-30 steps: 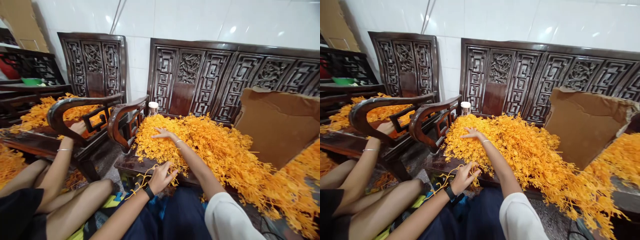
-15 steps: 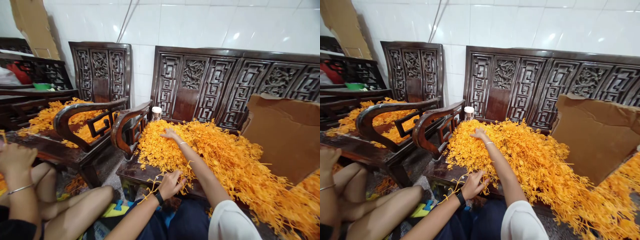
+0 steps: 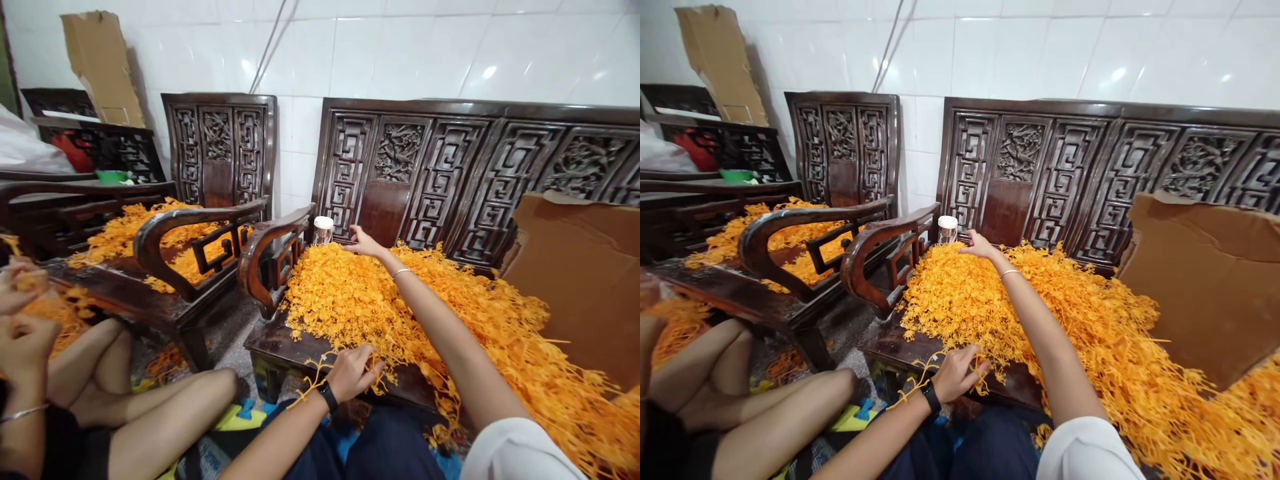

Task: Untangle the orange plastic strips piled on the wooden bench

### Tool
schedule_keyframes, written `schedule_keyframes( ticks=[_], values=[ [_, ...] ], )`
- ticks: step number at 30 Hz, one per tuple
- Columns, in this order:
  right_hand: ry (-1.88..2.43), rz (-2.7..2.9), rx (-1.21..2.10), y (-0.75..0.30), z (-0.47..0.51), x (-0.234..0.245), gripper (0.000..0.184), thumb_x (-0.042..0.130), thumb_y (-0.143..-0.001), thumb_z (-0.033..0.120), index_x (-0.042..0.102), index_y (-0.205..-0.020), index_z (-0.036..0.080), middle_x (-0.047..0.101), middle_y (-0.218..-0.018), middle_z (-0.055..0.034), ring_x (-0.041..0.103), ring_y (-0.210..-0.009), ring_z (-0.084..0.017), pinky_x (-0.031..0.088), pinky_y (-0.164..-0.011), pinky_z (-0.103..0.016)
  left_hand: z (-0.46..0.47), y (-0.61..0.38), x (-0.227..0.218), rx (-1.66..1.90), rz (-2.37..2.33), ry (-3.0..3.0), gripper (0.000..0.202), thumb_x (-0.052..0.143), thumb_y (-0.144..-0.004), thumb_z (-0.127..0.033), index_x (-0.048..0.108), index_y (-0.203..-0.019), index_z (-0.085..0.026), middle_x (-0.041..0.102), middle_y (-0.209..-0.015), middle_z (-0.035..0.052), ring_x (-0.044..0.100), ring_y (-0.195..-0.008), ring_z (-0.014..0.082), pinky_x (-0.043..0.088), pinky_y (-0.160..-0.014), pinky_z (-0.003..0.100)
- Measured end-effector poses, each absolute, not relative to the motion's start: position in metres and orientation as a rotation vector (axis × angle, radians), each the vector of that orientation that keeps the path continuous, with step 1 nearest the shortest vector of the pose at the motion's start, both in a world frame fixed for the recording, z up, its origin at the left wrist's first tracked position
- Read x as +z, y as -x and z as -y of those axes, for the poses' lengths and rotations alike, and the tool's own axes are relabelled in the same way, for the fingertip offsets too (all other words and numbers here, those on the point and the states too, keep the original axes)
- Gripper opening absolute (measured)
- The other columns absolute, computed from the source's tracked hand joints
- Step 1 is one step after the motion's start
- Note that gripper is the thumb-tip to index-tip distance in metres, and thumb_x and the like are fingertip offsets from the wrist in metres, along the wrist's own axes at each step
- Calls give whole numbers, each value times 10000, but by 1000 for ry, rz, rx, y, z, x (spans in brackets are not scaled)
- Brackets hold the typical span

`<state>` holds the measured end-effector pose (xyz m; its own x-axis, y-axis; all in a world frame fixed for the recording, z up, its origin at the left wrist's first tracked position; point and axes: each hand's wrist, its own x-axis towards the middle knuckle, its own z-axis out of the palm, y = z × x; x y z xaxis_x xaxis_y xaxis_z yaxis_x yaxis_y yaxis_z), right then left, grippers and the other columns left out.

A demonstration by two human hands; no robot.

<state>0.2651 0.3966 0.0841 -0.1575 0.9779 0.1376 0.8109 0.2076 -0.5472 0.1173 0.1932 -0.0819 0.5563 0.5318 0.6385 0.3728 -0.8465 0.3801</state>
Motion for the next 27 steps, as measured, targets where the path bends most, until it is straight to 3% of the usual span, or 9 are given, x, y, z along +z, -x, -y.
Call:
schedule_keyframes(
  ticks=[2,3,6,9,12,15,19,22,27],
  values=[
    [1598,1935,462,-266,-396,91,828,617,-721,345,139,-1360,123,415,-1236,-207,608,-750,-181,505,-613,-297,-193,-117,-81,1165,-773,-2580,267,373,-881,-371,484,-953,-139,620,-754,53,626,-682,168,462,-598,243],
    [1569,1893,450,-265,-396,92,776,569,-756,314,116,-1358,126,409,-1239,-207,610,-726,-161,503,-603,-285,-194,-117,-81,1160,-784,-2578,271,367,-882,-372,486,-947,-138,615,-740,52,625,-676,169,461,-592,243],
    [1491,1799,409,-263,-397,91,480,409,-832,236,269,-1275,117,539,-1074,-144,611,-731,-137,493,-677,-281,-193,-116,-77,1130,-819,-2581,274,348,-887,-369,491,-916,-136,603,-708,52,619,-658,173,454,-574,248],
    [1415,1759,378,-261,-396,86,358,380,-833,239,373,-1168,115,603,-860,-75,610,-673,-130,483,-711,-292,-192,-116,-75,1111,-820,-2582,269,345,-888,-366,490,-923,-143,609,-725,55,617,-667,167,453,-582,245],
    [1361,1753,339,-259,-393,79,367,421,-780,206,403,-1136,118,588,-926,-88,613,-712,-140,479,-707,-280,-190,-118,-74,1107,-808,-2577,274,345,-887,-375,485,-949,-148,618,-760,59,618,-683,161,457,-600,241],
    [1355,1758,274,-257,-388,73,405,455,-729,173,439,-1131,128,527,-1103,-126,572,-902,-186,447,-806,-322,-190,-119,-74,1100,-788,-2579,289,332,-891,-382,484,-955,-144,620,-761,61,618,-676,162,462,-603,247],
    [1362,1793,220,-253,-379,68,470,506,-707,191,448,-1164,97,441,-1240,-157,359,-1174,-260,308,-975,-391,-189,-120,-74,1092,-743,-2593,307,321,-890,-388,493,-935,-138,623,-776,77,619,-693,172,474,-619,265],
    [1343,1838,253,-252,-373,70,497,548,-674,170,468,-1159,94,458,-1239,-142,319,-1204,-261,245,-1018,-389,-188,-120,-72,1104,-724,-2585,307,320,-890,-377,503,-930,-133,627,-810,93,620,-729,179,480,-647,278],
    [1284,1790,330,-255,-361,93,483,584,-650,172,491,-1119,105,489,-1208,-139,397,-1158,-267,277,-996,-420,-192,-113,-67,1209,-848,-2449,284,383,-868,-388,512,-936,-144,611,-788,67,604,-726,163,474,-658,264]
  ],
)
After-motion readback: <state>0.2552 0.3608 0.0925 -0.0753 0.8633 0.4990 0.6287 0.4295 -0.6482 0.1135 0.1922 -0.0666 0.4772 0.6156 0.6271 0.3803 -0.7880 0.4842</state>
